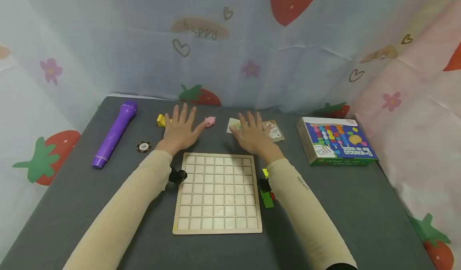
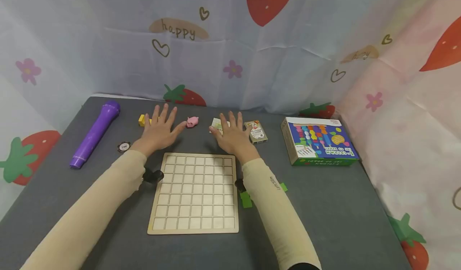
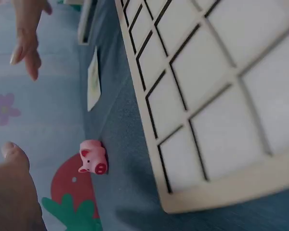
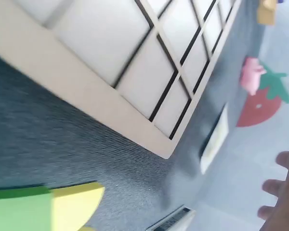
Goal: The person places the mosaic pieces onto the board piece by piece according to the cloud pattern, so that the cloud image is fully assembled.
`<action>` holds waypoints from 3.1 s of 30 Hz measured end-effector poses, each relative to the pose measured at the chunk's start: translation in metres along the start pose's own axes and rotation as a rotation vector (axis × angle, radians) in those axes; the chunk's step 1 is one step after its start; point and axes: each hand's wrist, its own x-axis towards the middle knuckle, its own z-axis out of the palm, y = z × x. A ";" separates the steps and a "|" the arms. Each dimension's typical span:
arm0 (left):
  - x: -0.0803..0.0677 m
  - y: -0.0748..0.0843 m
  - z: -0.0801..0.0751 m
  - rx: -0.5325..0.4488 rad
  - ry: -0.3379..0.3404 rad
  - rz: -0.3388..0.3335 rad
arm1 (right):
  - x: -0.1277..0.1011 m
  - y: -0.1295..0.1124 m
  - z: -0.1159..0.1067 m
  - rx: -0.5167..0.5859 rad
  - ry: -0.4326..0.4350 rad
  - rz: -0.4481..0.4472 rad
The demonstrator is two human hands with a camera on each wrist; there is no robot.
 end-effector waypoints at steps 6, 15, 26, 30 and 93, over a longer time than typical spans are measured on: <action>-0.041 -0.021 0.014 -0.141 0.020 0.175 | -0.050 0.015 0.000 0.054 0.030 -0.148; -0.127 -0.042 0.047 -0.369 -0.063 0.312 | -0.110 0.048 0.019 0.099 0.045 -0.186; -0.142 -0.045 0.065 -0.275 -0.022 0.337 | -0.112 0.061 0.041 0.129 0.040 -0.121; -0.144 -0.046 0.067 -0.241 -0.011 0.325 | -0.113 0.058 0.041 0.139 0.050 -0.115; -0.141 -0.049 0.074 -0.173 0.101 0.328 | -0.072 -0.029 0.045 0.406 -0.058 -0.218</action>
